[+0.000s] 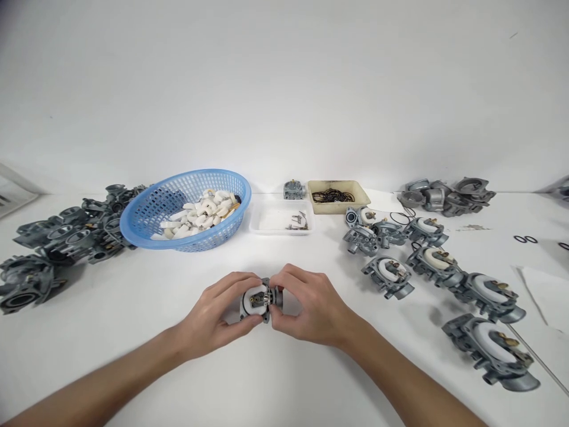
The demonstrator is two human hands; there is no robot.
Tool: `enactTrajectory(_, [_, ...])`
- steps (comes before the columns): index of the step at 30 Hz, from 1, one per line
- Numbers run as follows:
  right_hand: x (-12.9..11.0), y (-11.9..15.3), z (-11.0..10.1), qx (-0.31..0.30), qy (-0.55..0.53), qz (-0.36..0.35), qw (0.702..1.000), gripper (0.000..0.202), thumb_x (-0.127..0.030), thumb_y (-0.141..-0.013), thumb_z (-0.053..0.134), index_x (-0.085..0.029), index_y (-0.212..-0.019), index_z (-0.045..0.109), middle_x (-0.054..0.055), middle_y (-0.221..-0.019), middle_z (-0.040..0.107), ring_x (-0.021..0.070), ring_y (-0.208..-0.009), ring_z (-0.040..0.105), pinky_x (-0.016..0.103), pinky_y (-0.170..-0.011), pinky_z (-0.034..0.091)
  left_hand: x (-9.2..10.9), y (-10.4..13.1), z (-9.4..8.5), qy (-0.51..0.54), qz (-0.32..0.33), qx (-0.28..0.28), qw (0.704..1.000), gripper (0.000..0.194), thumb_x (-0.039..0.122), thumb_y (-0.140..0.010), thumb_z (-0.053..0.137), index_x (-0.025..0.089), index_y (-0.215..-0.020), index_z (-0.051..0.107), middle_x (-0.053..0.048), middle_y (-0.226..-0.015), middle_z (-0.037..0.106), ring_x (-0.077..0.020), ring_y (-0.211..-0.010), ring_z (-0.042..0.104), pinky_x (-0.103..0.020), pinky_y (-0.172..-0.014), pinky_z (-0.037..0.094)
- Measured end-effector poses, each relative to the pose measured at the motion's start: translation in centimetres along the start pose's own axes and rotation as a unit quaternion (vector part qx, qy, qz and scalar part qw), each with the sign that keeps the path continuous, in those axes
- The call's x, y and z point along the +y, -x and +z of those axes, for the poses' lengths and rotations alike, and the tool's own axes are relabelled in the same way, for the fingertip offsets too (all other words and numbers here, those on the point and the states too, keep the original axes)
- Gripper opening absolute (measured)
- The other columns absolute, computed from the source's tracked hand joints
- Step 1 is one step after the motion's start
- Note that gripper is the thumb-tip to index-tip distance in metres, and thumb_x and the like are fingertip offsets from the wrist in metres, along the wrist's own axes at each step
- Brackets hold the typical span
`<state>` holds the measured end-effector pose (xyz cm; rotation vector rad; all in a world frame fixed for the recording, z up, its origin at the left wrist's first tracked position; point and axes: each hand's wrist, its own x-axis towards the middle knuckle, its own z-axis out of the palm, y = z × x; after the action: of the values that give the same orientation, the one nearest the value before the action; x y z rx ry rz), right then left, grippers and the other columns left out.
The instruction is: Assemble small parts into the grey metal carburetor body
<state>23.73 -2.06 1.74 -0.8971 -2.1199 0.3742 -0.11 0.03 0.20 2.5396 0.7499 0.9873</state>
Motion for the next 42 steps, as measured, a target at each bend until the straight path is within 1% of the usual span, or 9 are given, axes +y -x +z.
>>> enactTrajectory(4, [0.0,0.1,0.0,-0.001,-0.002,0.008,1.000,0.033,-0.011,-0.080,0.062,-0.023,-0.110,0.059,0.000,-0.088,0.063,0.0108,-0.064,0.053,0.023,-0.056,0.045,0.0,0.0,0.0,0.002,0.003,0.000,1.000,0.045,0.031,-0.093,0.071,0.020,-0.134,0.054,-0.012,-0.121,0.068,-0.0241,-0.107,0.068,-0.036,-0.092,0.059])
enactTrajectory(6, [0.1,0.3,0.1,-0.009,-0.004,0.016,1.000,0.043,-0.012,-0.080,0.063,-0.025,-0.121,0.056,-0.001,-0.090,0.063,0.0111,-0.064,0.053,0.024,-0.058,0.046,0.0,0.0,-0.1,0.007,0.000,-0.002,1.000,0.045,0.031,-0.093,0.071,0.020,-0.133,0.054,-0.012,-0.121,0.068,-0.0238,-0.107,0.068,-0.035,-0.092,0.059])
enactTrajectory(9, [0.3,0.7,0.0,-0.029,-0.012,0.052,0.998,0.064,-0.017,-0.081,0.066,-0.027,-0.140,0.043,-0.002,-0.092,0.063,0.0114,-0.063,0.052,0.026,-0.060,0.047,0.1,0.0,0.0,0.013,-0.004,-0.007,1.000,0.044,0.031,-0.093,0.072,0.020,-0.132,0.055,-0.012,-0.121,0.067,-0.0235,-0.107,0.068,-0.035,-0.091,0.059])
enactTrajectory(11, [0.3,0.8,-0.1,-0.043,-0.029,0.083,0.995,0.070,-0.019,-0.081,0.069,-0.029,-0.144,0.039,-0.003,-0.093,0.063,0.0116,-0.063,0.051,0.026,-0.060,0.047,0.1,-0.1,0.0,0.013,-0.004,-0.009,1.000,0.045,0.031,-0.092,0.072,0.020,-0.132,0.055,-0.012,-0.121,0.068,-0.0234,-0.106,0.068,-0.035,-0.090,0.059])
enactTrajectory(15, [0.3,0.7,-0.4,-0.066,-0.084,0.110,0.988,0.052,-0.017,-0.080,0.071,-0.031,-0.126,0.054,-0.003,-0.095,0.061,0.0116,-0.067,0.050,0.027,-0.063,0.047,0.1,-0.1,0.0,0.015,-0.007,-0.009,1.000,0.045,0.031,-0.092,0.072,0.021,-0.132,0.055,-0.011,-0.121,0.067,-0.0232,-0.106,0.068,-0.035,-0.091,0.059])
enactTrajectory(19, [0.1,0.3,-0.6,-0.082,-0.144,0.157,0.974,0.047,-0.015,-0.081,0.072,-0.031,-0.122,0.055,-0.003,-0.096,0.059,0.0112,-0.069,0.050,0.027,-0.066,0.048,0.0,0.1,-0.1,0.022,-0.019,-0.013,0.999,0.045,0.031,-0.093,0.073,0.021,-0.133,0.054,-0.011,-0.122,0.067,-0.0229,-0.108,0.068,-0.034,-0.092,0.058])
enactTrajectory(23, [0.0,0.0,-0.8,-0.099,-0.173,0.182,0.963,0.039,-0.015,-0.082,0.071,-0.029,-0.116,0.059,-0.002,-0.100,0.059,0.0114,-0.071,0.050,0.028,-0.068,0.048,-0.1,0.1,-0.1,0.032,-0.029,-0.017,0.999,0.044,0.030,-0.093,0.072,0.021,-0.132,0.054,-0.011,-0.121,0.067,-0.0221,-0.107,0.067,-0.034,-0.093,0.057])
enactTrajectory(37, [0.0,0.1,-0.7,-0.081,-0.175,0.141,0.971,0.024,-0.014,-0.084,0.071,-0.024,-0.105,0.064,0.002,-0.099,0.061,0.0118,-0.070,0.050,0.029,-0.068,0.050,0.0,0.1,-0.1,0.021,-0.023,-0.005,1.000,0.044,0.034,-0.094,0.072,0.022,-0.132,0.054,-0.012,-0.121,0.067,-0.0236,-0.107,0.068,-0.036,-0.092,0.059])
enactTrajectory(42, [-0.1,0.0,-0.6,-0.091,-0.182,0.174,0.964,0.030,-0.015,-0.081,0.073,-0.026,-0.106,0.059,-0.001,-0.098,0.059,0.0111,-0.070,0.050,0.027,-0.065,0.048,0.1,0.0,-0.1,0.009,-0.012,-0.004,1.000,0.044,0.034,-0.094,0.071,0.021,-0.133,0.054,-0.012,-0.120,0.068,-0.0241,-0.107,0.069,-0.036,-0.091,0.060])
